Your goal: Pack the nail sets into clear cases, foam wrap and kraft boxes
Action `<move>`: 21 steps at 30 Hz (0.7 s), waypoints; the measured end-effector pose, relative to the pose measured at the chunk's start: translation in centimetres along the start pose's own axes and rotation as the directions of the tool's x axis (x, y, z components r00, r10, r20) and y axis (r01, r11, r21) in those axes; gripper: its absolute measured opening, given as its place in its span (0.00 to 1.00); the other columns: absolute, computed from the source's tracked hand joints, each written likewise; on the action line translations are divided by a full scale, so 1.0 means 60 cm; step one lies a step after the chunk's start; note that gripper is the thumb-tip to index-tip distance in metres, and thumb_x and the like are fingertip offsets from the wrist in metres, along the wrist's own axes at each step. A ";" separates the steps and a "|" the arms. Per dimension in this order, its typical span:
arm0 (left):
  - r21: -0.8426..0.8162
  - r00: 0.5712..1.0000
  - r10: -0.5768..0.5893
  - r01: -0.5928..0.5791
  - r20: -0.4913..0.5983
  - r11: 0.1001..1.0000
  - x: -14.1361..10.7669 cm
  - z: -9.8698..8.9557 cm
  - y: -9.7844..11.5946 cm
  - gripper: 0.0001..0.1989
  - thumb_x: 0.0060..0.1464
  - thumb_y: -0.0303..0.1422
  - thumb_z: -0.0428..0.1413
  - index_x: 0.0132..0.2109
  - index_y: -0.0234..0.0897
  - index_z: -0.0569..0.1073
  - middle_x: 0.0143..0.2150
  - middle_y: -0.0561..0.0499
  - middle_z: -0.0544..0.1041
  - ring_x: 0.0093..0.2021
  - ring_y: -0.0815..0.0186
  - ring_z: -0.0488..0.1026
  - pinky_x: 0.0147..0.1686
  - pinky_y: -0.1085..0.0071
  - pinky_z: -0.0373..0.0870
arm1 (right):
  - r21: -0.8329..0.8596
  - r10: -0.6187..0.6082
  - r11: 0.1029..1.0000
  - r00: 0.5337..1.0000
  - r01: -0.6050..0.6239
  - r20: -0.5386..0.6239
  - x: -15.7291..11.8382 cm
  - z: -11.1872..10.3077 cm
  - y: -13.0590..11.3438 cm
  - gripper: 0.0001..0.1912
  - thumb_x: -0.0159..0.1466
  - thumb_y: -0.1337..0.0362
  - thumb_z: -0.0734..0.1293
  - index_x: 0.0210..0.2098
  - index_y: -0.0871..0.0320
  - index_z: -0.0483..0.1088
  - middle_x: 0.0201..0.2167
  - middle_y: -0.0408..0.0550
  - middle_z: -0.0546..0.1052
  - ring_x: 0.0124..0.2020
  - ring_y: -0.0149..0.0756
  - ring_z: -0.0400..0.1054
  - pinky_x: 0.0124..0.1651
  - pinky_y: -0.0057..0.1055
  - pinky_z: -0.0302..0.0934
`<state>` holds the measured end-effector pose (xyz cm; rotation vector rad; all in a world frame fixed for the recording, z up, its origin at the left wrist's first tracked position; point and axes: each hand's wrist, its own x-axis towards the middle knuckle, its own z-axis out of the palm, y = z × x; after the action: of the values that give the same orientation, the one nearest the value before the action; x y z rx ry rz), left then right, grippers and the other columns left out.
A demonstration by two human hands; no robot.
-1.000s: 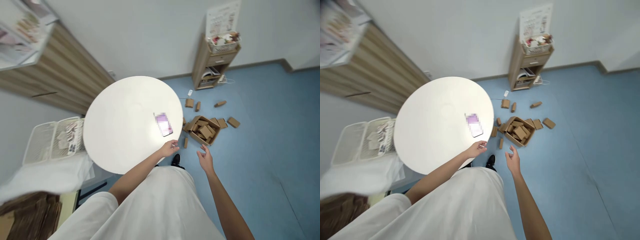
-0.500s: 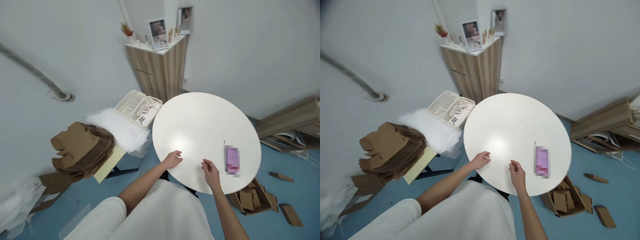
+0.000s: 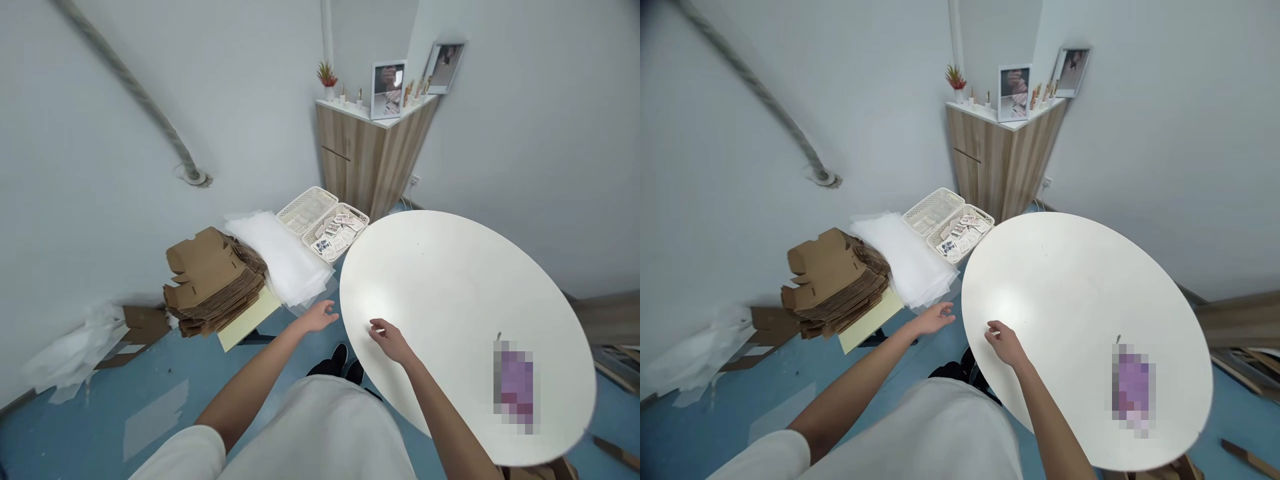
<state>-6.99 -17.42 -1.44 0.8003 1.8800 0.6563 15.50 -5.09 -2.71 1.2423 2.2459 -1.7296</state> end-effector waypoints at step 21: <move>0.210 0.976 0.168 -0.138 -0.136 0.968 0.291 -0.220 0.037 0.23 0.45 0.37 0.55 0.50 0.34 0.67 0.45 0.43 0.73 0.44 0.58 0.70 0.44 0.68 0.63 | -0.349 -0.181 0.929 0.972 0.120 -0.147 0.343 0.002 -0.210 0.16 0.57 0.64 0.59 0.45 0.58 0.65 0.44 0.51 0.71 0.41 0.36 0.66 0.43 0.33 0.59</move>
<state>-24.23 -4.02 -4.32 1.0592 2.0614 0.6465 -6.17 5.58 -2.72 1.2135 2.6605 -1.2318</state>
